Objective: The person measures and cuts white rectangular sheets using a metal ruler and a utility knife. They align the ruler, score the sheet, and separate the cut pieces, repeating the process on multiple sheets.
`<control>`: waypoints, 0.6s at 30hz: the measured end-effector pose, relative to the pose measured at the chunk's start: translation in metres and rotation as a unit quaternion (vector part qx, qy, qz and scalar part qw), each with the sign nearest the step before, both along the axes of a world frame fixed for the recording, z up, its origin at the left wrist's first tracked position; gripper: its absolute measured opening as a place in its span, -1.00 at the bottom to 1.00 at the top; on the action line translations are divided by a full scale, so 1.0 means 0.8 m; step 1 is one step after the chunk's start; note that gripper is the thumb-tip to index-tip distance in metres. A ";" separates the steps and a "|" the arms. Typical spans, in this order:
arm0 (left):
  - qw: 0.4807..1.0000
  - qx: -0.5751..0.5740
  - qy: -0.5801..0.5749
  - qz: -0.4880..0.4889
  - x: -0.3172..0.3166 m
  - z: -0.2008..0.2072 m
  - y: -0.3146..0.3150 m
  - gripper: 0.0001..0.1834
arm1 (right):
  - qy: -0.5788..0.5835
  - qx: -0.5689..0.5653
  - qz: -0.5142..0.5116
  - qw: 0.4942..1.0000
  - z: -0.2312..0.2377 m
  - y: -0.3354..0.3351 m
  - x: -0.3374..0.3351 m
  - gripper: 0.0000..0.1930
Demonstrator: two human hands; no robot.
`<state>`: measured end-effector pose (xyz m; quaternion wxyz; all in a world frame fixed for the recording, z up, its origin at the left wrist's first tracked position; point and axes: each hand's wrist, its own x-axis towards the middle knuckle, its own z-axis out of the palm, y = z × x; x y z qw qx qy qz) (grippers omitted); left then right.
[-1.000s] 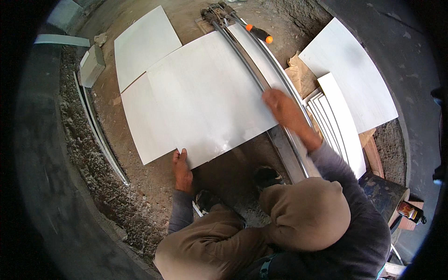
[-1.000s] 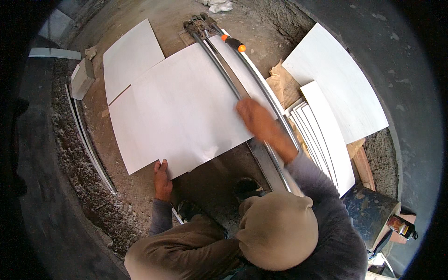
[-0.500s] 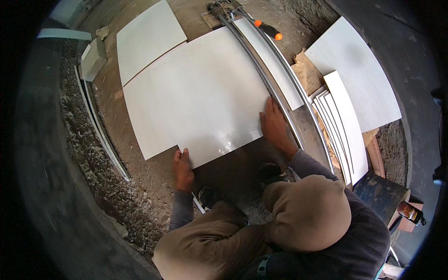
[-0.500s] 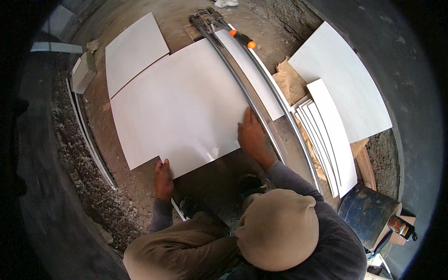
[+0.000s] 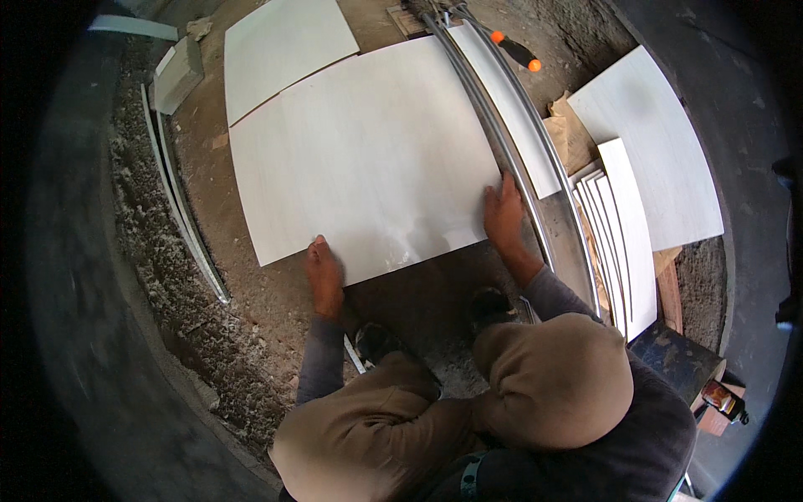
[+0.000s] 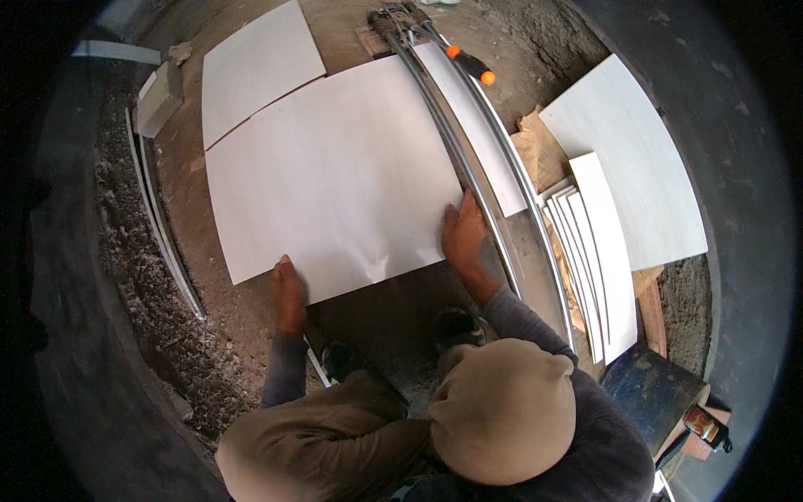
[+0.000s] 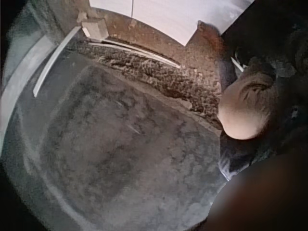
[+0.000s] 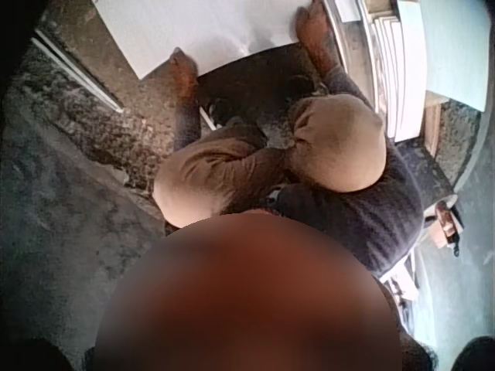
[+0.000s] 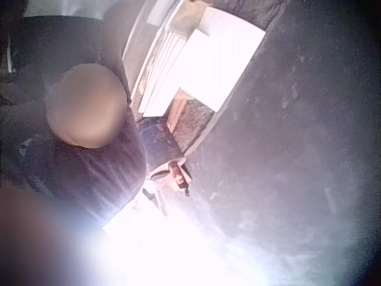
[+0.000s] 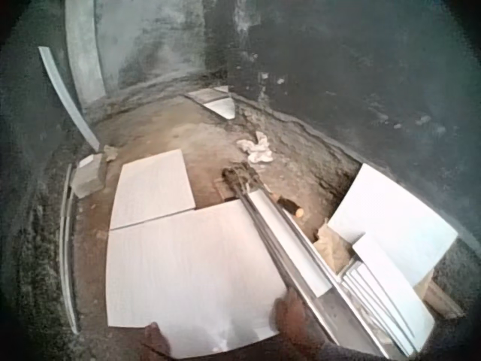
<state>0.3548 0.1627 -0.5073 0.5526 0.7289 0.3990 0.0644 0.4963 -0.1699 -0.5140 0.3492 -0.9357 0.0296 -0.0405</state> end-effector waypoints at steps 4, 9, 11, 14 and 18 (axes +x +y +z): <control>0.999 0.034 0.004 0.020 -0.004 -0.009 0.002 -0.49 | 0.029 0.068 -0.004 0.997 -0.001 -0.004 0.013 -0.44; 0.994 0.103 -0.045 0.016 -0.013 -0.017 0.004 -0.45 | 0.112 0.186 -0.031 0.976 0.001 -0.008 0.023 -0.49; 0.989 0.133 -0.057 0.014 -0.021 -0.017 0.004 -0.44 | 0.135 0.224 -0.062 0.963 0.001 -0.007 0.022 -0.60; 0.985 0.156 -0.072 0.025 -0.043 -0.010 0.000 -0.45 | 0.162 0.273 -0.089 0.944 0.005 -0.003 0.009 -0.67; 0.979 0.188 -0.059 0.045 -0.078 0.009 0.005 -0.47 | 0.183 0.342 -0.085 0.918 0.030 0.010 -0.027 -0.62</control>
